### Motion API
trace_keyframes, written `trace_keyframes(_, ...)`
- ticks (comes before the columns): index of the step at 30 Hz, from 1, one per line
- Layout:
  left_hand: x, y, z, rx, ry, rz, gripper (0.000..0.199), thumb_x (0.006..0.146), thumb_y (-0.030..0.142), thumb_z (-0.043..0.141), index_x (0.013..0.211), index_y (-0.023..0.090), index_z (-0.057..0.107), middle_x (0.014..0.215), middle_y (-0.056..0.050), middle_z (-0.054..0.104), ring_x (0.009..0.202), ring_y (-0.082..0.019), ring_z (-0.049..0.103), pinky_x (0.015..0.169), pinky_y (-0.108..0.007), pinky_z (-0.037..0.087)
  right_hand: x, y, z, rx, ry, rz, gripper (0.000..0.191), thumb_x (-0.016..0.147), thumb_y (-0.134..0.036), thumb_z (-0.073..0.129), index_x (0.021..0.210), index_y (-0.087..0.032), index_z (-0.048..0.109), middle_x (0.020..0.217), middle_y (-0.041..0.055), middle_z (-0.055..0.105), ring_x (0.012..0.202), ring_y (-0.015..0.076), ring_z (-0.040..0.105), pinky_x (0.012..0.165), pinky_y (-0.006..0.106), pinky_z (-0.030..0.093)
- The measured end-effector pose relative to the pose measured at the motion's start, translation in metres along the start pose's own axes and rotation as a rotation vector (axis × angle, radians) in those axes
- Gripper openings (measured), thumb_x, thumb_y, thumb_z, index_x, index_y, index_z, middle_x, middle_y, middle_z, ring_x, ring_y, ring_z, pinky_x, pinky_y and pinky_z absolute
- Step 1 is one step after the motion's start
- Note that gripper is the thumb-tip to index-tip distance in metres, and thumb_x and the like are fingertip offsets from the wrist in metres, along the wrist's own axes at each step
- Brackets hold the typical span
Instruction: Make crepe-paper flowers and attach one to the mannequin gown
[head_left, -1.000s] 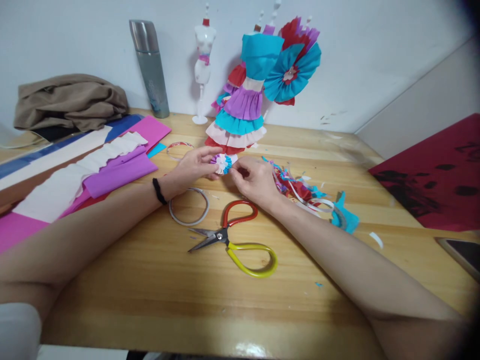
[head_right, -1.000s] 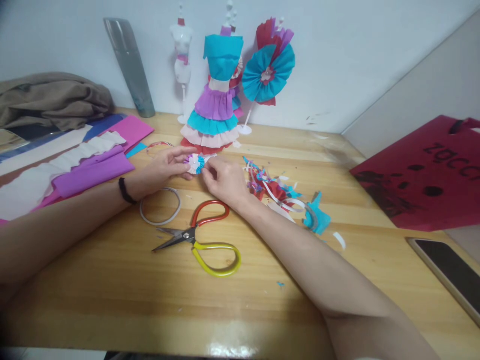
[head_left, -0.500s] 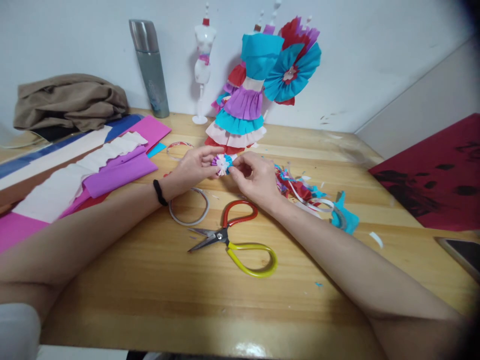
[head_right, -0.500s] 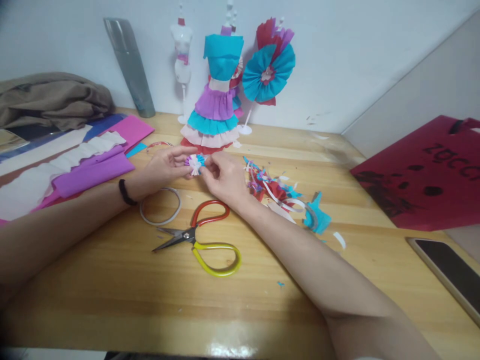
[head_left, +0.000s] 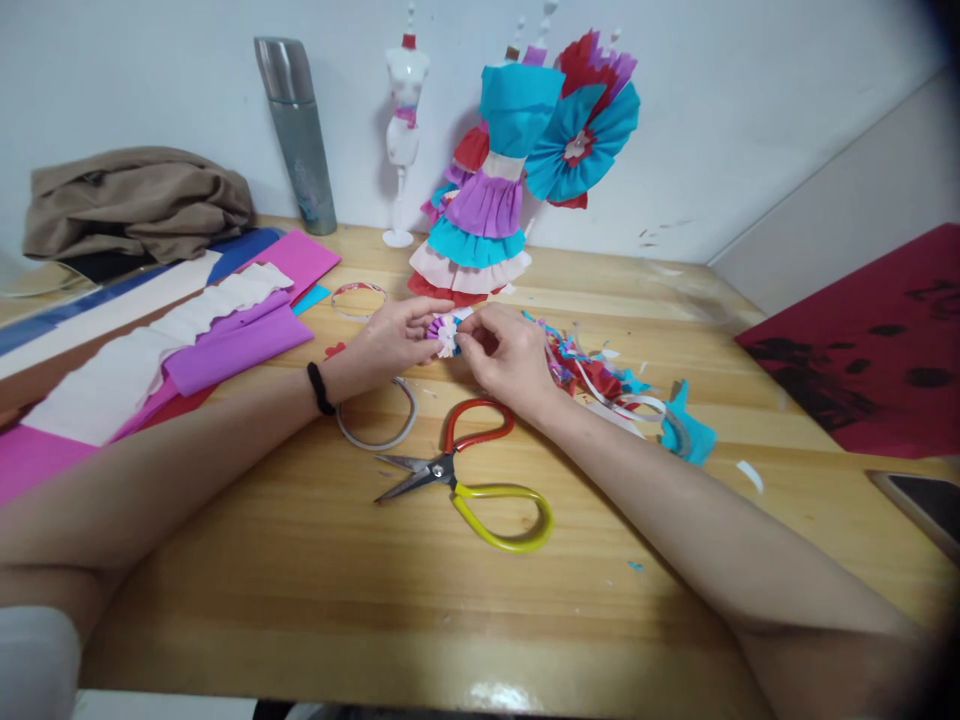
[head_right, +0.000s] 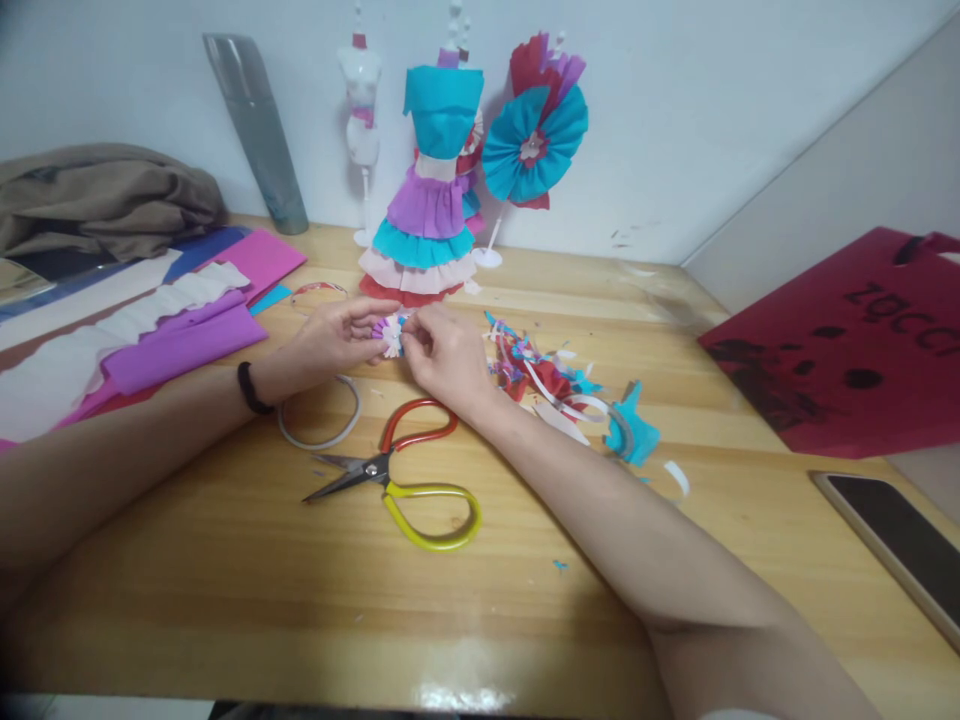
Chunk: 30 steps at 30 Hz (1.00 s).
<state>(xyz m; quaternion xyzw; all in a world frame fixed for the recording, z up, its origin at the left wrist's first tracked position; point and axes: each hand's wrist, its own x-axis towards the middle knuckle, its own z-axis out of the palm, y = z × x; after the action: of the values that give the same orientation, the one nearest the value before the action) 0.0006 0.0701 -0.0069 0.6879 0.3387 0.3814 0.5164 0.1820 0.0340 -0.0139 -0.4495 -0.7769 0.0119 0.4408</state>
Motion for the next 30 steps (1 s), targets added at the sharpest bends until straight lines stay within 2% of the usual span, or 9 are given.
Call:
trace_keyframes(7,-0.004,0.008,-0.002,-0.012,-0.021,-0.038,0.043,0.076,0.017,0.069,0.119,0.013,0.064,0.093,-0.008,0.072,0.071,-0.014,0.067,0.063,-0.026,0.055,0.001,-0.003,-0.002,0.07,-0.038,0.078,0.01,0.08,-0.016,0.057,0.071,-0.021,0.056,0.068,0.0018,0.062,0.059,0.0157,0.052,0.06,0.03,0.042)
trace_keyframes(11,-0.005,0.011,-0.002,0.061,-0.009,-0.051,0.043,0.08,0.017,0.066,0.123,0.012,0.063,0.091,-0.008,0.073,0.067,-0.014,0.065,0.065,-0.028,0.054,0.001,-0.003,-0.001,0.119,-0.058,0.113,0.01,0.081,-0.019,0.057,0.071,-0.02,0.056,0.066,0.0012,0.061,0.058,0.0149,0.051,0.059,0.029,0.041)
trace_keyframes(15,-0.006,0.014,0.001,0.093,0.008,-0.038,0.042,0.079,0.015,0.064,0.121,0.012,0.064,0.106,-0.01,0.073,0.077,-0.014,0.067,0.069,-0.026,0.055,0.001,-0.001,0.0,0.148,-0.063,0.163,0.014,0.082,-0.022,0.058,0.068,-0.02,0.054,0.065,0.0007,0.059,0.058,0.0148,0.051,0.059,0.029,0.039)
trace_keyframes(17,-0.006,0.016,0.002,0.096,0.01,-0.041,0.041,0.079,0.013,0.063,0.12,0.012,0.064,0.099,-0.008,0.074,0.075,-0.014,0.067,0.067,-0.025,0.055,0.001,0.0,0.001,0.155,-0.073,0.166,0.015,0.082,-0.022,0.057,0.067,-0.02,0.053,0.063,0.0002,0.057,0.057,0.0144,0.05,0.058,0.029,0.038)
trace_keyframes(20,-0.005,0.018,0.001,0.062,0.004,-0.061,0.037,0.081,0.012,0.063,0.117,0.011,0.066,0.08,-0.003,0.071,0.063,-0.011,0.064,0.059,-0.023,0.053,0.001,0.0,0.001,0.163,-0.09,0.152,0.016,0.082,-0.022,0.056,0.068,-0.021,0.051,0.063,-0.0006,0.056,0.055,0.0135,0.047,0.057,0.028,0.036)
trace_keyframes(22,-0.004,0.018,0.0,0.008,0.009,-0.106,0.032,0.082,0.012,0.064,0.114,0.012,0.066,0.076,-0.001,0.071,0.057,-0.01,0.062,0.056,-0.022,0.051,0.001,0.0,0.002,0.166,-0.092,0.144,0.015,0.083,-0.022,0.055,0.069,-0.021,0.05,0.063,-0.001,0.055,0.055,0.0132,0.046,0.057,0.028,0.036)
trace_keyframes(26,-0.004,0.016,-0.001,-0.117,0.017,-0.225,0.027,0.087,0.012,0.062,0.114,0.012,0.064,0.077,-0.001,0.072,0.059,-0.011,0.064,0.06,-0.025,0.053,0.0,0.0,0.002,0.142,-0.057,0.067,0.015,0.084,-0.02,0.053,0.07,-0.022,0.047,0.065,-0.0006,0.055,0.056,0.0137,0.046,0.057,0.028,0.036)
trace_keyframes(30,-0.005,0.017,0.0,-0.21,0.005,-0.27,0.022,0.091,0.012,0.059,0.112,0.009,0.064,0.082,-0.003,0.074,0.066,-0.012,0.066,0.067,-0.028,0.055,-0.001,0.0,0.003,0.051,-0.029,-0.064,0.016,0.086,-0.019,0.051,0.071,-0.023,0.047,0.069,0.0022,0.057,0.063,0.0163,0.05,0.062,0.03,0.038)
